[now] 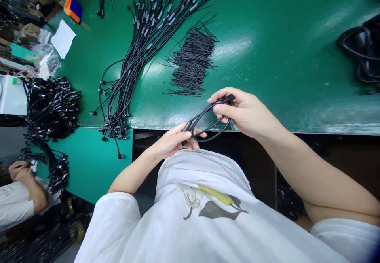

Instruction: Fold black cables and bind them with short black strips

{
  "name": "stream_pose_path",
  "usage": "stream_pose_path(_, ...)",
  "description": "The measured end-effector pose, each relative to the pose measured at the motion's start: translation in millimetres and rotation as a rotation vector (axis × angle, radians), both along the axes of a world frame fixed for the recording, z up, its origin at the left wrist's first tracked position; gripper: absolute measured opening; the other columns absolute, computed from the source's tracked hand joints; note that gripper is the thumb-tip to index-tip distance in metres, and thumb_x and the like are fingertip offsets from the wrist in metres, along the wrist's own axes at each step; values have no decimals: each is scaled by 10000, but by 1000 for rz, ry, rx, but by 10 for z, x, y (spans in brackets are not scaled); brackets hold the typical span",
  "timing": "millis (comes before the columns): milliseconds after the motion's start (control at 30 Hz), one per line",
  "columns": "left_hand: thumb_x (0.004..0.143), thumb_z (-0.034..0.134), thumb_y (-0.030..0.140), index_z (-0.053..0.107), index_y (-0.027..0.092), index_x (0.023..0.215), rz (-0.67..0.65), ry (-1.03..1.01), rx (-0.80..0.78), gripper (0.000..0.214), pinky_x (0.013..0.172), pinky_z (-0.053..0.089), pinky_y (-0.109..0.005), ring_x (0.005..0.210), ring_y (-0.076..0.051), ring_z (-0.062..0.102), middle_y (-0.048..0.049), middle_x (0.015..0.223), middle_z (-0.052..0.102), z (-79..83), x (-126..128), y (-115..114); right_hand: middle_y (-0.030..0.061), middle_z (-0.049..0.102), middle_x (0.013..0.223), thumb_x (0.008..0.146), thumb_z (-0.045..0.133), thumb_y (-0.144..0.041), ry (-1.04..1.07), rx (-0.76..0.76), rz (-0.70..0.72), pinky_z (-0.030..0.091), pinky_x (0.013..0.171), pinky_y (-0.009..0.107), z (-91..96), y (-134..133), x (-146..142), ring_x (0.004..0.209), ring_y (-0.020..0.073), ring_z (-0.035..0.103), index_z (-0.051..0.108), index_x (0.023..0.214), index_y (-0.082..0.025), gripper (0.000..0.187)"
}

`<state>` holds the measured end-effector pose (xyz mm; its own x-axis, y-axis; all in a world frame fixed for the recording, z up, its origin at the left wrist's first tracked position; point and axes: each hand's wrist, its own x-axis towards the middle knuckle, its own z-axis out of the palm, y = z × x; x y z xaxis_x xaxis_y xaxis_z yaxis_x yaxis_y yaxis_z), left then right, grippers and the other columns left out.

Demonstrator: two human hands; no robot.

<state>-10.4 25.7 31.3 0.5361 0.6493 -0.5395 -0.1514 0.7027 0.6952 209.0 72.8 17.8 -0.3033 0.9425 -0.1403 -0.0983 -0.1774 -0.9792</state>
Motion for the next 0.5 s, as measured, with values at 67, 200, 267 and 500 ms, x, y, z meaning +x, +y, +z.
stream_pose_path(67,719,802,417,659,162,958,71,20,61,378,652,444,-218,742,-96,611,-68,1043,686,-8,41,-15,-15,543,723,809,694,-313,-43,57,-78,404,513,228,20,-16,-27,572,90,483,621,966,-196,210)
stream_pose_path(200,656,844,308,664,156,808,183,84,234,280,876,424,-248,925,-129,594,-35,998,666,-76,104,-21,-22,537,708,819,692,-318,-53,109,-128,432,583,257,50,-35,-99,603,109,500,611,973,-217,201)
stream_pose_path(267,686,814,322,681,181,920,281,119,297,304,958,397,-294,962,-156,595,-23,909,668,-108,83,-2,-21,540,716,800,721,-362,36,66,-89,451,635,271,50,-31,-101,642,119,523,603,980,-218,259)
stream_pose_path(500,827,712,367,576,211,1256,-138,143,367,476,718,400,-259,705,-113,517,3,761,595,97,-266,42,-50,477,661,676,815,-443,346,-257,204,508,737,336,83,-185,83,548,88,445,596,913,-212,397)
